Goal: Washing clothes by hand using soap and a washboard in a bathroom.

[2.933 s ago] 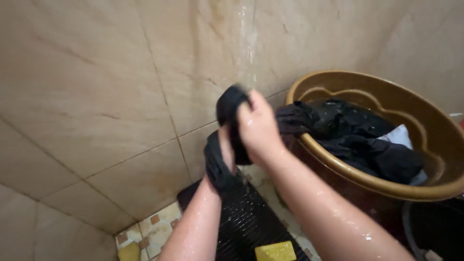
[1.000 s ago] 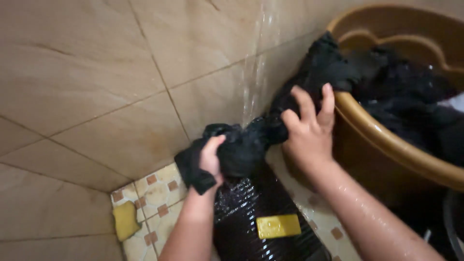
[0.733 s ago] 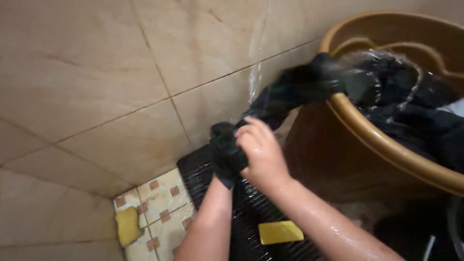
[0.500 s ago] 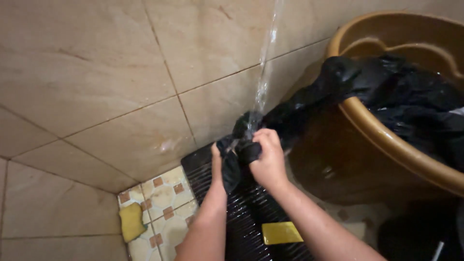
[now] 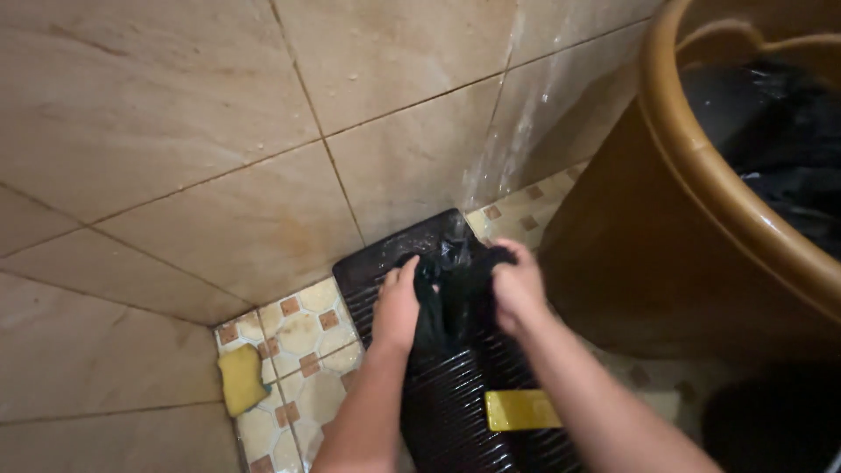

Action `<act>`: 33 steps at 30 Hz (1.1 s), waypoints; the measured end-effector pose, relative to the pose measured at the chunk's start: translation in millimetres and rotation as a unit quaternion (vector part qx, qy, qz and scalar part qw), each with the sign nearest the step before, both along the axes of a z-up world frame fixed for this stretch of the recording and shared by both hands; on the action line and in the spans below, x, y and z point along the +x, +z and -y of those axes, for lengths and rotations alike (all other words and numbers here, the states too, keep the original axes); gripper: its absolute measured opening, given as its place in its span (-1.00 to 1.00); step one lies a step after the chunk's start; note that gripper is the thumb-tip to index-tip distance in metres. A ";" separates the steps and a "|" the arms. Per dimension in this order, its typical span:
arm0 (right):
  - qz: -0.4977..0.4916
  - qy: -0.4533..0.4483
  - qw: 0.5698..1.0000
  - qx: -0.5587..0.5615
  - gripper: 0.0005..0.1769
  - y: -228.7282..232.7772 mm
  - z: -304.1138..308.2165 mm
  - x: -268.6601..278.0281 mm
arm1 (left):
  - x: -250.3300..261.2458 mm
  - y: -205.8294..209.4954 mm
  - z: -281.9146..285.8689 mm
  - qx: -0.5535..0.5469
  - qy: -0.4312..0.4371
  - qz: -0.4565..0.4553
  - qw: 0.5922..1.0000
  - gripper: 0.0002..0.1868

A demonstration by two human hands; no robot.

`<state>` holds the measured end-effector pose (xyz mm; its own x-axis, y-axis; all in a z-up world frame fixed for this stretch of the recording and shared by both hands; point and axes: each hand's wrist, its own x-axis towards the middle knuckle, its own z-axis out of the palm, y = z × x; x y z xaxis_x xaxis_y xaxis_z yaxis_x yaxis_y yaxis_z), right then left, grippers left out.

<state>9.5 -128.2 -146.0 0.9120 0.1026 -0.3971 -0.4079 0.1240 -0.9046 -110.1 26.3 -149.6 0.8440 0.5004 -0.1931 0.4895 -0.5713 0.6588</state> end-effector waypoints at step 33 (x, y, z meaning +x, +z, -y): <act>0.294 0.056 0.867 -0.399 -0.24 -85.3 -66.9 31.7 | -1.2 -74.9 43.3 0.200 0.002 -0.028 0.979 0.20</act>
<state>41.2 -61.3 -231.4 0.9830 0.1104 0.1470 0.1833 -0.6478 -0.7394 -111.4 -17.0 -224.5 0.8360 0.5480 -0.0268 0.5203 -0.7764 0.3556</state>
